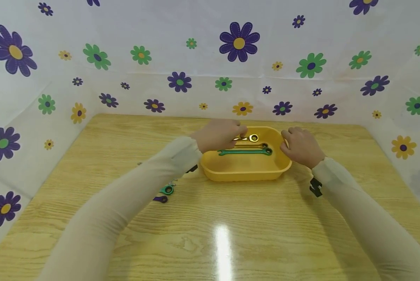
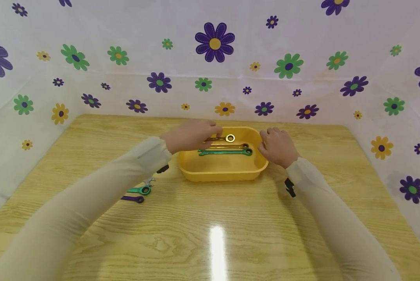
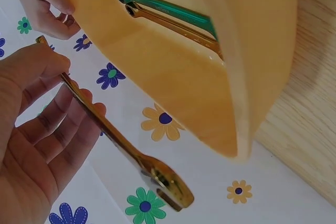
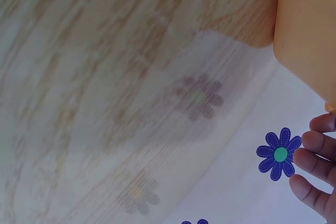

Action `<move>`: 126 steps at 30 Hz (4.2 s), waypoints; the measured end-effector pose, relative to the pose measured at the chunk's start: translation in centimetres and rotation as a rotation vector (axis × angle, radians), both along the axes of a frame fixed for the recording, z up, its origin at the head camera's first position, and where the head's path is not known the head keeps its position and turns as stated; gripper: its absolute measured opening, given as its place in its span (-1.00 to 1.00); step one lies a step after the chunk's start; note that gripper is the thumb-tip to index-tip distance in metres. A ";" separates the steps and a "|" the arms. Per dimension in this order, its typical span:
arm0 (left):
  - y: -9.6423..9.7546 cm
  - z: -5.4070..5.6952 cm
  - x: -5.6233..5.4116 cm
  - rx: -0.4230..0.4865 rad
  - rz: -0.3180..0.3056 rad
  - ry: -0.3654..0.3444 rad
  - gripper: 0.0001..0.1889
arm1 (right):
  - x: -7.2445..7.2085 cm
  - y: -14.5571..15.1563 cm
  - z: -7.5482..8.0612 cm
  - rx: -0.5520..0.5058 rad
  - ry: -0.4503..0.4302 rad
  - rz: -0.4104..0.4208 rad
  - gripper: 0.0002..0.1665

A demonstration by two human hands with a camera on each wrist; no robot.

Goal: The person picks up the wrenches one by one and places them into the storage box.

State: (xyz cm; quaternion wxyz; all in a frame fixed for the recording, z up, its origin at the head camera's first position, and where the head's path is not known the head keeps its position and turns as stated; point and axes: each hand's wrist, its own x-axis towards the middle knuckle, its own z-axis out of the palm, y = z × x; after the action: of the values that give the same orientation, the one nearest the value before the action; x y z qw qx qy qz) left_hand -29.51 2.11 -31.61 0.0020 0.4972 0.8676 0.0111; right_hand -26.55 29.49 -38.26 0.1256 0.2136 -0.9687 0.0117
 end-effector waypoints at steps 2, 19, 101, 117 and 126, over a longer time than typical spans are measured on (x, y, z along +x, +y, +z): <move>0.4 -0.2 -0.1 -0.001 -0.003 -0.003 -0.80 | 0.0 -0.1 0.1 0.003 0.001 0.000 -0.80; 3.4 -2.6 -1.2 -0.065 0.028 -0.104 -0.76 | 0.1 -0.3 0.2 0.000 -0.002 -0.008 -0.83; 9.0 -5.7 -2.6 -0.267 -0.006 -0.215 -0.77 | 0.1 0.1 -0.1 -0.008 0.013 -0.005 -0.83; 9.0 -7.0 -2.9 -0.289 -0.009 -0.245 -0.76 | 0.3 -0.1 -0.1 -0.009 -0.015 -0.031 -0.83; 8.5 -7.1 -2.2 -0.293 -0.007 -0.249 -0.74 | 0.5 -0.2 -0.5 -0.006 -0.012 -0.051 -0.82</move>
State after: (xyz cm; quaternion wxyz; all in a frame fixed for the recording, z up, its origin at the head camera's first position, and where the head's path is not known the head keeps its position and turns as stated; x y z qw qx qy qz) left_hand -31.69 10.63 -38.68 0.1818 0.4894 0.8512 -0.0539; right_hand -26.04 29.26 -38.71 0.1207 0.1886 -0.9745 0.0129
